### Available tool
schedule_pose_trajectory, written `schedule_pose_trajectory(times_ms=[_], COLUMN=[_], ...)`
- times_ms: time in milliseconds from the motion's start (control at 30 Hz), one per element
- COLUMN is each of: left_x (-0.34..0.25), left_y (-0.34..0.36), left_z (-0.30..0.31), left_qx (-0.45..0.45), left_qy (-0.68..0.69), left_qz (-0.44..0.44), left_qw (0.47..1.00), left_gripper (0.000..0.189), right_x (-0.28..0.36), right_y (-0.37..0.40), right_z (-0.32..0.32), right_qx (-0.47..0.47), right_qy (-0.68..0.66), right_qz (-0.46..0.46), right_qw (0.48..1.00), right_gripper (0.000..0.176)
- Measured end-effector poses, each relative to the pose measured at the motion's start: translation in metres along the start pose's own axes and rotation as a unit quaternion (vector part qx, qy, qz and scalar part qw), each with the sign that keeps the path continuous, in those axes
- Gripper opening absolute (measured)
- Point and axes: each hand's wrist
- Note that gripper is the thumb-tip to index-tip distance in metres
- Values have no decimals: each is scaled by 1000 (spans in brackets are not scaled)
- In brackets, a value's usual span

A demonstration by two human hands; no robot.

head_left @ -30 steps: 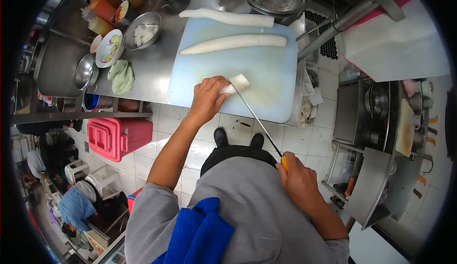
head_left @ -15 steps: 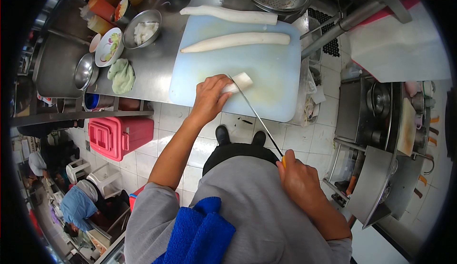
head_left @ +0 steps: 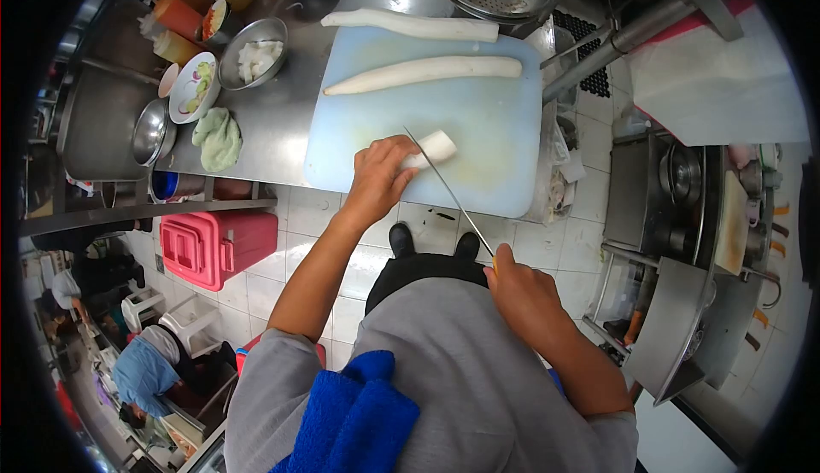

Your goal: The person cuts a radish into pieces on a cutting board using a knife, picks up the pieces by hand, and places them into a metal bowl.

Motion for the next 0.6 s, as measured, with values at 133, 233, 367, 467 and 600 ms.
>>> schedule_pose_trajectory(times_ms=[133,233,367,467,600], left_x=[-1,1,13,47,14], left_y=[-2,1,-3,-12,-34], left_z=[1,-4,-1,5,16], left_qx=[-6,-8,-8,-57,-99], left_qy=[-16,-38,-80,-127,-165], left_qz=[-8,-6,-23,15,-72], left_qw=[1000,999,997,990,979], left_gripper=[43,43,47,53,50], right_x=[-14,-27,-29,-22,-46], right_y=[-19,-26,-20,3,22], right_z=[-22,-48,-41,-21,-4], right_qx=[-6,-27,-57,-86,-156], right_qy=[-43,-40,-55,-92,-177], right_qz=[-30,-35,-15,-29,-41], right_qw=[999,998,997,992,971], right_gripper=[29,28,28,29,29])
Point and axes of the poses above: each hand's wrist, its own y-axis away from the middle knuckle, its own z-axis out of the back of the hand, x = y × z, and after that the axes turned 8 degrees about -y, right-handed
